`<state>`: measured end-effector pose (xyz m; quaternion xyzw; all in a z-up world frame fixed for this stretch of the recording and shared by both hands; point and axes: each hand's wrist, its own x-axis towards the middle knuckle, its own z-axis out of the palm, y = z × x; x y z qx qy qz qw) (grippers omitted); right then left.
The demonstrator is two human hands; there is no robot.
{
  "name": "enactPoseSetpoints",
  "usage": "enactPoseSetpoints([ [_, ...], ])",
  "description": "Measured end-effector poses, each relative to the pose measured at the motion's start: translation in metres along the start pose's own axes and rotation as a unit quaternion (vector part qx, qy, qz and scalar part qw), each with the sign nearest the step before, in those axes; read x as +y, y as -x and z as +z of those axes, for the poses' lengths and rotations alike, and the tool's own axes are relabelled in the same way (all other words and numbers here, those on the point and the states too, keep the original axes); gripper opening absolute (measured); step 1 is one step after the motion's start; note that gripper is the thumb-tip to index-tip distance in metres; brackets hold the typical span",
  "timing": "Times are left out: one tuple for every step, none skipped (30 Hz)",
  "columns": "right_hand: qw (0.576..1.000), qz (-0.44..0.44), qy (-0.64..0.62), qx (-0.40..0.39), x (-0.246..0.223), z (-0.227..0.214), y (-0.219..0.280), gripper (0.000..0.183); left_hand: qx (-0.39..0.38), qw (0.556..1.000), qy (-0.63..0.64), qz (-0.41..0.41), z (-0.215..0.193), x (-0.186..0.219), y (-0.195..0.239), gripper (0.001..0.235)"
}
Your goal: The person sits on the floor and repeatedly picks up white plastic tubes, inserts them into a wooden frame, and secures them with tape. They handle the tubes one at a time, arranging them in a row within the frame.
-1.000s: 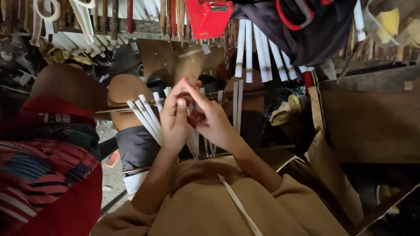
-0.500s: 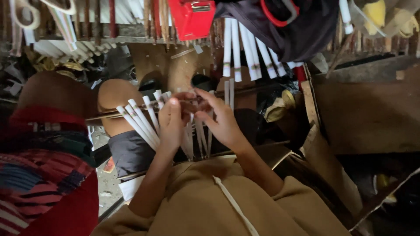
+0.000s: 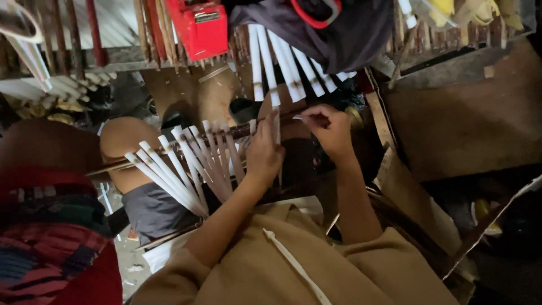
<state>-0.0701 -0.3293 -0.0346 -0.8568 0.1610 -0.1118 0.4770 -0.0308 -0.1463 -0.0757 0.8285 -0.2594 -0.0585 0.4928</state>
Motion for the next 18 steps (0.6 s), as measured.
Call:
enactPoseSetpoints([
  [1.000, 0.001, -0.002, 0.003, 0.001, 0.001, -0.004, 0.006, -0.003, 1.000, -0.001, 0.002, 0.007, -0.009, 0.000, 0.082],
  [1.000, -0.018, 0.010, -0.015, 0.002, 0.002, -0.008, 0.007, 0.026, 0.999, -0.026, 0.029, 0.015, -0.019, 0.000, 0.074],
  [0.998, -0.037, 0.023, -0.036, 0.004, 0.003, -0.010, 0.011, 0.055, 0.996, -0.050, 0.054, 0.022, -0.028, 0.002, 0.066],
  [0.998, -0.035, 0.022, -0.036, 0.001, 0.004, -0.010, 0.011, 0.053, 0.996, -0.051, 0.053, 0.030, -0.037, 0.005, 0.066],
  [0.998, -0.040, 0.012, -0.052, -0.002, 0.006, -0.012, 0.013, 0.080, 0.992, -0.071, 0.064, 0.036, -0.046, 0.006, 0.055],
  [0.997, -0.046, 0.002, -0.069, -0.006, 0.007, -0.014, 0.014, 0.106, 0.987, -0.091, 0.076, 0.043, -0.055, 0.007, 0.045],
  [0.997, -0.046, 0.001, -0.069, -0.007, 0.009, -0.015, 0.014, 0.107, 0.987, -0.092, 0.076, 0.051, -0.065, 0.011, 0.045],
  [0.995, -0.032, -0.013, -0.088, -0.008, 0.011, -0.016, 0.017, 0.089, 0.990, -0.095, 0.055, 0.058, -0.074, 0.015, 0.049],
  [0.994, -0.020, -0.027, -0.107, -0.010, 0.013, -0.017, 0.020, 0.072, 0.992, -0.098, 0.036, 0.066, -0.083, 0.018, 0.054],
  [0.994, -0.021, -0.027, -0.107, -0.012, 0.015, -0.018, 0.020, 0.073, 0.992, -0.099, 0.036, 0.064, -0.078, 0.017, 0.054],
  [0.991, -0.005, -0.053, -0.120, -0.015, 0.017, -0.018, 0.019, 0.089, 0.989, -0.115, 0.030, 0.062, -0.072, 0.016, 0.043],
  [0.988, 0.010, -0.077, -0.132, -0.018, 0.019, -0.018, 0.018, 0.105, 0.986, -0.131, 0.023, 0.061, -0.066, 0.015, 0.034],
  [0.988, 0.011, -0.078, -0.134, -0.011, 0.024, -0.016, 0.018, 0.105, 0.985, -0.131, 0.022, 0.057, -0.067, 0.015, 0.034],
  [0.987, 0.019, -0.078, -0.141, -0.005, 0.028, -0.015, 0.018, 0.095, 0.988, -0.123, 0.022, 0.054, -0.068, 0.015, 0.034],
  [0.985, 0.026, -0.077, -0.149, 0.001, 0.032, -0.014, 0.019, 0.085, 0.990, -0.114, 0.021, 0.051, -0.069, 0.015, 0.035],
  [0.985, 0.026, -0.077, -0.151, -0.001, 0.033, -0.014, 0.019, 0.087, 0.989, -0.114, 0.020, 0.040, -0.060, 0.011, 0.035],
  [0.984, 0.032, -0.079, -0.158, -0.004, 0.034, -0.013, 0.016, 0.098, 0.995, -0.009, -0.011, 0.028, -0.051, 0.008, 0.036],
  [0.982, 0.039, -0.082, -0.165, -0.007, 0.035, -0.012, 0.013, 0.108, 0.989, 0.095, -0.041, 0.017, -0.042, 0.005, 0.040],
])
